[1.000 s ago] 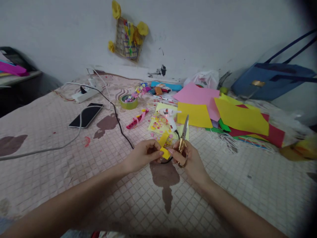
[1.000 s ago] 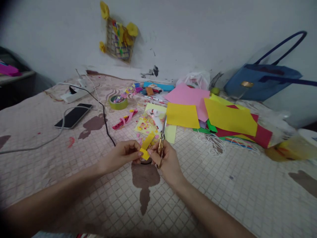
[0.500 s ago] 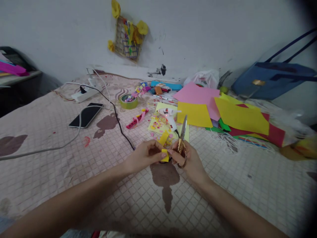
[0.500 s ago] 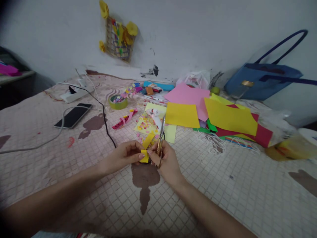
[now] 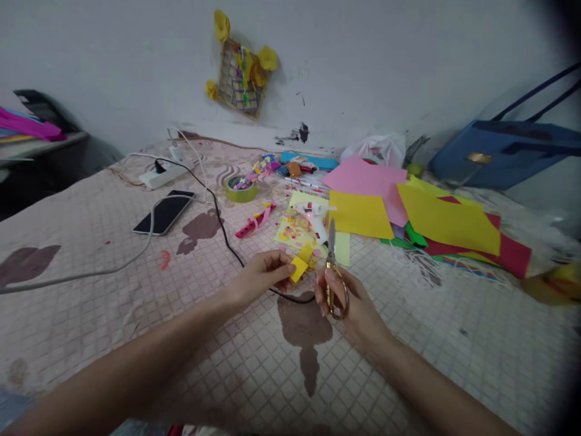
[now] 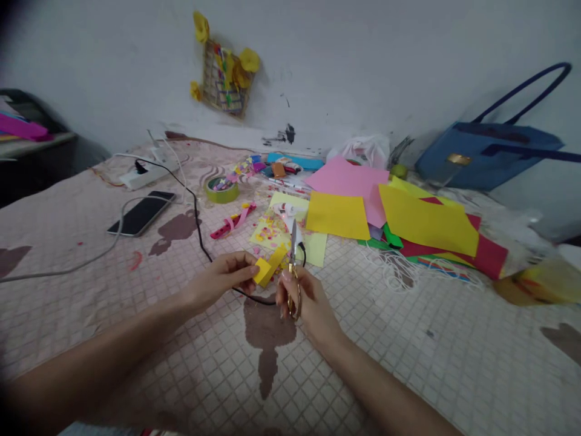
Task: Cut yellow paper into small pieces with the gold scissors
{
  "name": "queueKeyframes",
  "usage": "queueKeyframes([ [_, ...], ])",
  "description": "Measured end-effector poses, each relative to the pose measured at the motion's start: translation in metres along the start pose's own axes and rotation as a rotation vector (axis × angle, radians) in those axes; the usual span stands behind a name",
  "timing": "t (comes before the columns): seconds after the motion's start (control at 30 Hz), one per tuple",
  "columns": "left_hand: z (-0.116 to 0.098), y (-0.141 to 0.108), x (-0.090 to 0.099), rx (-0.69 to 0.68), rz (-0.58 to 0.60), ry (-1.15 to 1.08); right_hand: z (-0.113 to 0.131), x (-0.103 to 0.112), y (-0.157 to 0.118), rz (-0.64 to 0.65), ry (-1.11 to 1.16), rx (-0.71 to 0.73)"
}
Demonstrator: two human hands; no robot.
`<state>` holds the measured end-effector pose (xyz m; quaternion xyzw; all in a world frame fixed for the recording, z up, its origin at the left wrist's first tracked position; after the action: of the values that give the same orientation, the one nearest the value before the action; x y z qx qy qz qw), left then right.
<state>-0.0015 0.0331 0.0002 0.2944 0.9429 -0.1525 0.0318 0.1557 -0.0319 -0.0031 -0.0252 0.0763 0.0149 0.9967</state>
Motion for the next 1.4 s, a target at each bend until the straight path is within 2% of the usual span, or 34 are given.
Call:
queueKeyframes([
  [0.1,0.0,0.001,0.002,-0.003,-0.022,0.014,-0.003,0.0,0.0,0.039,0.018,-0.031],
  [0.17,0.001,0.001,0.001,0.005,-0.009,0.026,-0.004,0.0,0.002,0.018,-0.027,-0.006],
  [0.37,0.007,-0.003,-0.008,0.025,0.132,0.078,-0.002,0.001,0.006,-0.091,-0.104,0.04],
  [0.63,0.007,-0.003,-0.008,0.05,0.188,-0.069,-0.002,0.007,0.006,-0.127,-0.009,-0.012],
  [0.83,0.002,-0.004,-0.01,-0.038,0.193,-0.05,-0.001,0.008,0.007,-0.122,0.049,-0.022],
  [1.1,-0.007,-0.006,-0.01,-0.232,0.217,0.043,0.0,0.007,0.007,-0.124,-0.025,0.0],
  [1.27,-0.003,-0.007,-0.009,-0.171,0.142,0.237,0.002,0.006,0.006,-0.135,-0.076,0.016],
  [1.4,0.001,-0.006,-0.011,-0.117,0.123,0.186,0.001,0.003,0.005,-0.123,-0.122,0.044],
])
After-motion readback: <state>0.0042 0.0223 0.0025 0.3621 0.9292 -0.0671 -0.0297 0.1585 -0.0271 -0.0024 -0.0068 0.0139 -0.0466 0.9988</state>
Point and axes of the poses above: each hand's wrist, its own y-axis towards the middle knuckle, its own x-axis out of the back of the hand, z = x × y, the point moved 2 cm from there along y, towards the middle knuckle, and after that the axes turned 3 degrees about x, right-handed, at the moved point
